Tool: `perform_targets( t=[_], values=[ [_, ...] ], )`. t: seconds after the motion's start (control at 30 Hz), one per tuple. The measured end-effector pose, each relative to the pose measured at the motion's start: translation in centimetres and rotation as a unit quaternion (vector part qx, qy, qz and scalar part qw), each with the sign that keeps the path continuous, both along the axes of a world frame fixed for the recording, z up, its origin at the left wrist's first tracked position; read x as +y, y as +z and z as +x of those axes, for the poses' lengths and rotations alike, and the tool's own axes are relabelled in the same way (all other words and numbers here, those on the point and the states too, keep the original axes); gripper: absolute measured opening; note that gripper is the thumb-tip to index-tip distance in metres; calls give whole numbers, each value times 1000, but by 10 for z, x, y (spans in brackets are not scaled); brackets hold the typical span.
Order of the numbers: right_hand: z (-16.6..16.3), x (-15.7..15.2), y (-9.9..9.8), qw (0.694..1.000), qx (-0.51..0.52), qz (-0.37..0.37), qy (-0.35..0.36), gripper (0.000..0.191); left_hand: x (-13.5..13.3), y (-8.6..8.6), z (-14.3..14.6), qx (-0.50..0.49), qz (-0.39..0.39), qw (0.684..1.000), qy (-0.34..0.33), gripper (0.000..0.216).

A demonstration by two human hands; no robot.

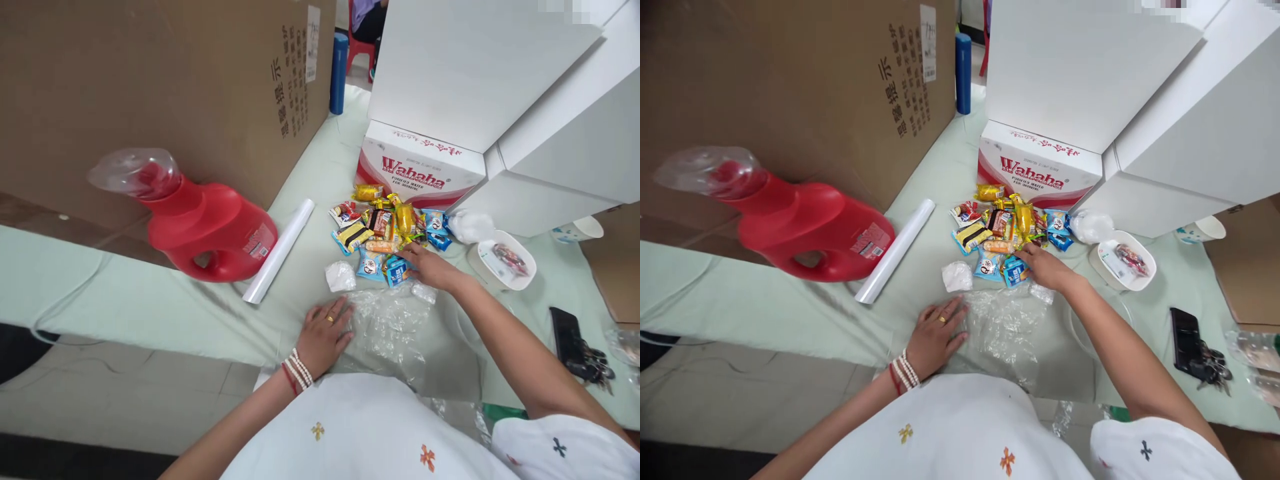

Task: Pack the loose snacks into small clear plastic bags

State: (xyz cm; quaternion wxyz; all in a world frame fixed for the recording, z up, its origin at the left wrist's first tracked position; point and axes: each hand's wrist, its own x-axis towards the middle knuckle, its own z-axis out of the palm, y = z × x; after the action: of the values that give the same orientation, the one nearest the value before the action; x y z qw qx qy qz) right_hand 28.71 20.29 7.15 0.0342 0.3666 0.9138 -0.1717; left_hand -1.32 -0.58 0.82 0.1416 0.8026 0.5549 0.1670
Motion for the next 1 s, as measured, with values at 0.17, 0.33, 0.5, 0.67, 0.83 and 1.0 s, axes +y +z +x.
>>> perform_targets(
  t=[0.17,0.33,0.5,0.67,0.83,1.0],
  values=[
    [10,-13,9,999,13,40,-9,26,-1,5,0,28,-10,999,22,68],
    [20,-43,41,957,201,-11,-210,26,-1,4,6,54,-24,998,36,80],
    [-11,-103,46,792,392,-362,-297,36,-2,3,16,58,-27,997,36,88],
    [-31,-121,-7,663,394,-518,-369,47,-6,4,7,53,-42,997,30,97],
    [4,-107,-6,618,502,-374,-475,46,-11,3,-3,31,-57,997,29,92],
    [-5,-114,34,820,270,-460,-208,25,-2,11,0,8,-55,997,58,58]
  ],
)
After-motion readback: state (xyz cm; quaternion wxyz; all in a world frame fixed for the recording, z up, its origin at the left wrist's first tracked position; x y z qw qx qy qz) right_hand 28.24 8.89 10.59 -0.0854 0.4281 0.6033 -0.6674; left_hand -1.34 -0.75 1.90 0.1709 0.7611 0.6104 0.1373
